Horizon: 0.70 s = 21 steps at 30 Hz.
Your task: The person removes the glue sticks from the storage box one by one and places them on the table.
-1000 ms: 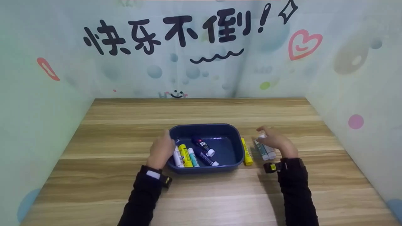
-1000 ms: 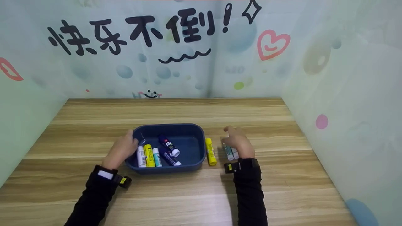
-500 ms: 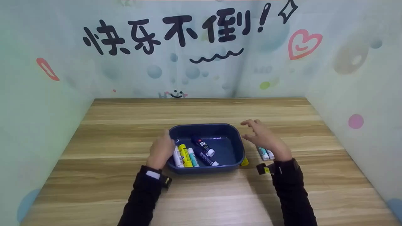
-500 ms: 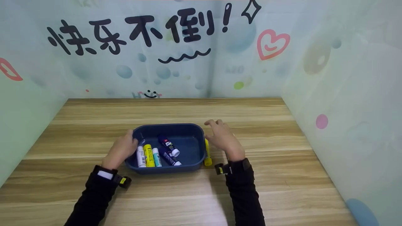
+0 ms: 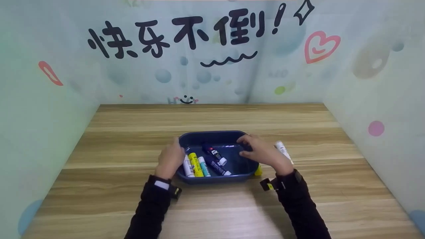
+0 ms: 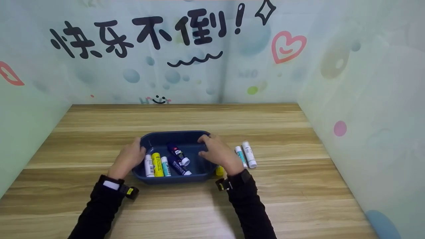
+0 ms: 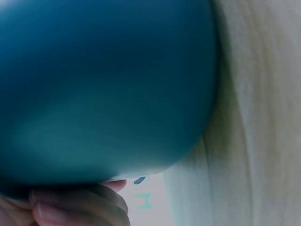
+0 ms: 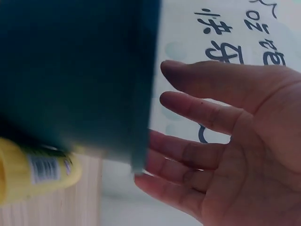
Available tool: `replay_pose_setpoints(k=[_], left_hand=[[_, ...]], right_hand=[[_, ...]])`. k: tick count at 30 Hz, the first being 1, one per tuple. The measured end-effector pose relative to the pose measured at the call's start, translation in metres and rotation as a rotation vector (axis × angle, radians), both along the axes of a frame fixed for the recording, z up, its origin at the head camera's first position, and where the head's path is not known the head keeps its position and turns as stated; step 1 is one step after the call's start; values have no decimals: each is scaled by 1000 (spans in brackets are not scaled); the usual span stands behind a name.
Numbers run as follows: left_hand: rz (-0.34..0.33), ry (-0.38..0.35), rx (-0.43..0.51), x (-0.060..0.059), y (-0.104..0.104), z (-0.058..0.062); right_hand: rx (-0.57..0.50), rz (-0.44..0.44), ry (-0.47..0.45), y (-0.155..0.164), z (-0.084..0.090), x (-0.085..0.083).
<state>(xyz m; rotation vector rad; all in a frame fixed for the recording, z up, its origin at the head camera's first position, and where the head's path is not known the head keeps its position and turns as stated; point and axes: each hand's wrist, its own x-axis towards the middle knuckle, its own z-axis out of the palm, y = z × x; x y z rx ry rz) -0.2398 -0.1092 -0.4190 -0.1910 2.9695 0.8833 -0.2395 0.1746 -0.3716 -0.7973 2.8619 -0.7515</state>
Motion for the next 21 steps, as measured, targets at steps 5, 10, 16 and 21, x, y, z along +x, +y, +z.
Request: replay_pose_setpoints(k=[5, 10, 16, 21], left_hand=[[5, -6, 6, 0, 0, -1], [6, -9, -6, 0, -1, -1], [7, -26, -15, -1, 0, -1], [2, -36, -9, -1, 1, 0]], right_hand=[[98, -8, 6, -11, -7, 2], [164, 6, -23, -22, -16, 3], [189, 107, -91, -35, -32, 3], [166, 120, -76, -39, -41, 0]])
